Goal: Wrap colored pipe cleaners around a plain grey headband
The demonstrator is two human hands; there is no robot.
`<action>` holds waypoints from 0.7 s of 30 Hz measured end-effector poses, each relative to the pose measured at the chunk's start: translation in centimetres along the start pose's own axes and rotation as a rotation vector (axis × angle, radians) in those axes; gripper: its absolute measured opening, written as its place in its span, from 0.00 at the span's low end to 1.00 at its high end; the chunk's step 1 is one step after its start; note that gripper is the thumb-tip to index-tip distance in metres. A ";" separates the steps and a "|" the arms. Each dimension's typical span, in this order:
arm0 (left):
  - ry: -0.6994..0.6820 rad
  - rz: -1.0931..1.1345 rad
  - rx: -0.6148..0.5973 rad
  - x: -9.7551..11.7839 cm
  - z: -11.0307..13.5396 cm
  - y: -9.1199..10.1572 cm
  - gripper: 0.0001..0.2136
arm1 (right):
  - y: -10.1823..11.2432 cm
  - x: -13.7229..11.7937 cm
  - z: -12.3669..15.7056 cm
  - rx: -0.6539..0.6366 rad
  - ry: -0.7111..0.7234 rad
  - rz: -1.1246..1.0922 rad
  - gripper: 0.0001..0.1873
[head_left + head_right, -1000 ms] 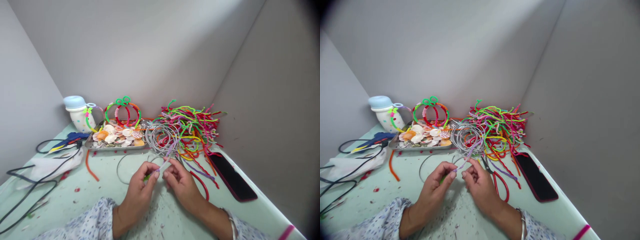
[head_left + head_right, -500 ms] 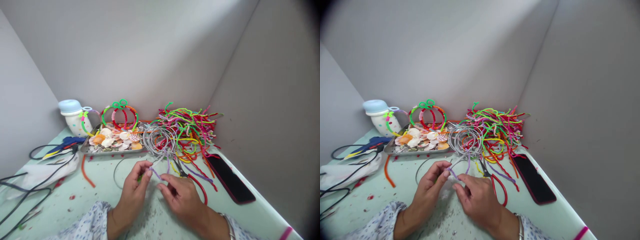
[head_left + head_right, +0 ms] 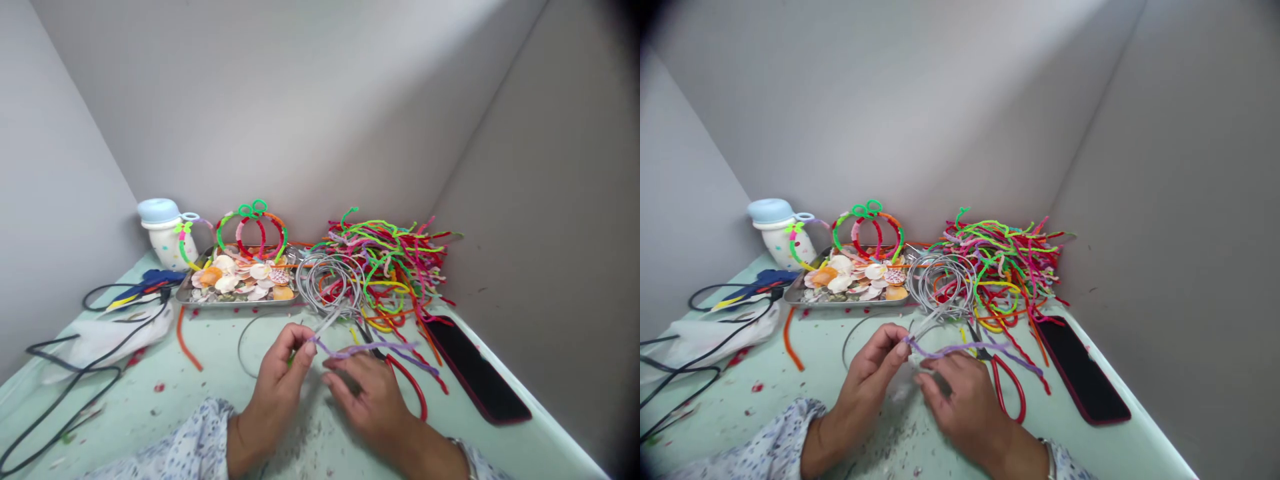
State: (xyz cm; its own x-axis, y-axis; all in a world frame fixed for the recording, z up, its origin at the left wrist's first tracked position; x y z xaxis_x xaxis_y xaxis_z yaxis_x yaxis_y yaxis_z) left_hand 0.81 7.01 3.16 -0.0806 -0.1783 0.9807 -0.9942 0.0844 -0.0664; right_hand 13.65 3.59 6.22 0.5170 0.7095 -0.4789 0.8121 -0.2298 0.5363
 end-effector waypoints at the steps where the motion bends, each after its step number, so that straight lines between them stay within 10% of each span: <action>1: -0.006 0.003 -0.026 0.0 0.1 -0.3 0.05 | -0.1 0.8 -0.1 0.006 -0.058 -0.024 0.03; 21: -0.024 -0.129 -0.186 0.2 0.3 -1.8 0.07 | 0.9 -0.5 0.0 0.018 0.020 -0.067 0.04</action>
State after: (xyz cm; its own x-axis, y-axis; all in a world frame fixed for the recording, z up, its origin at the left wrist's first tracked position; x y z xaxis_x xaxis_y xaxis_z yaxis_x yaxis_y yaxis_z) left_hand 2.52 6.50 3.45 0.0421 -0.2219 0.9742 -0.9665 0.2380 0.0960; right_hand 14.10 3.04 6.94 0.4558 0.7370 -0.4991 0.8496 -0.1931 0.4908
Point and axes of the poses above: each hand's wrist, its own z-axis away from the middle knuckle, its own y-axis out of the back of the hand, x = y × z, the point moved 10 cm from there along -z, towards the middle knuckle, and after that the axes turned 3 degrees about x, right-handed, at the moved point
